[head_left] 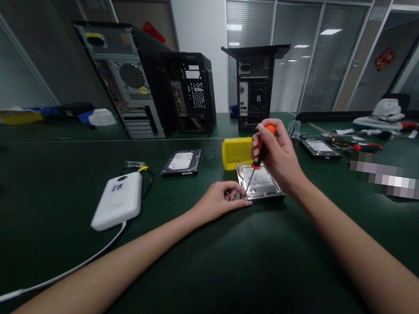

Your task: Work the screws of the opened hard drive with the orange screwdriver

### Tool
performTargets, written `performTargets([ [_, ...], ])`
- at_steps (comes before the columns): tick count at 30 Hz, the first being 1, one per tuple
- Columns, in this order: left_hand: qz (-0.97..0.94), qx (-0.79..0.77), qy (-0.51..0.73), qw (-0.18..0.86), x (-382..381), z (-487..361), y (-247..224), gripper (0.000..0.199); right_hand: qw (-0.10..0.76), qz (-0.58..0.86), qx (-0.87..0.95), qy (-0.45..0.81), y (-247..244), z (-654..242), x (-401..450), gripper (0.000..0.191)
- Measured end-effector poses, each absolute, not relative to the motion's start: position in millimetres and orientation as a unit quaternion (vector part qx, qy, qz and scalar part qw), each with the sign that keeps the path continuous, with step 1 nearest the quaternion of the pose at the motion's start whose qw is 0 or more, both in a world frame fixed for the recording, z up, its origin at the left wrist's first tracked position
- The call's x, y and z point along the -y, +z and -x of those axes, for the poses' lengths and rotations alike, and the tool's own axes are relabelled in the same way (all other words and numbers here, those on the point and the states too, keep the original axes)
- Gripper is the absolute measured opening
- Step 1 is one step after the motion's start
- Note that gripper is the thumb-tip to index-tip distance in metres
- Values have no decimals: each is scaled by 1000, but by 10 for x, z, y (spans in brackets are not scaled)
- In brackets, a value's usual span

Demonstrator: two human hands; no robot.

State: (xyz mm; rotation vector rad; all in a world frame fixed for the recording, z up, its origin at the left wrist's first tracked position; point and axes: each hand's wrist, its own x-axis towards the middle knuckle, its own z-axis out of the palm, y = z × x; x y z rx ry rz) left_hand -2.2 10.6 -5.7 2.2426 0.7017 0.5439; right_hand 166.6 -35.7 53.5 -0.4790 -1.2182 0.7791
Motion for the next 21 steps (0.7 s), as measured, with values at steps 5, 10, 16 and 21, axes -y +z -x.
performTargets([
  [5, -868, -272, 214, 357, -93, 20, -53, 41, 728, 220, 545, 352, 558, -1625, 402, 23],
  [10, -867, -272, 212, 360, -87, 21, -42, 40, 725, 216, 538, 372, 579, -1597, 444, 29],
  [16, -867, -271, 210, 362, -80, 20, -29, 39, 713, 217, 553, 372, 574, -1619, 437, 27],
  [21, -865, -270, 209, 369, -82, 17, -24, 38, 718, 215, 547, 373, 582, -1629, 435, 25],
])
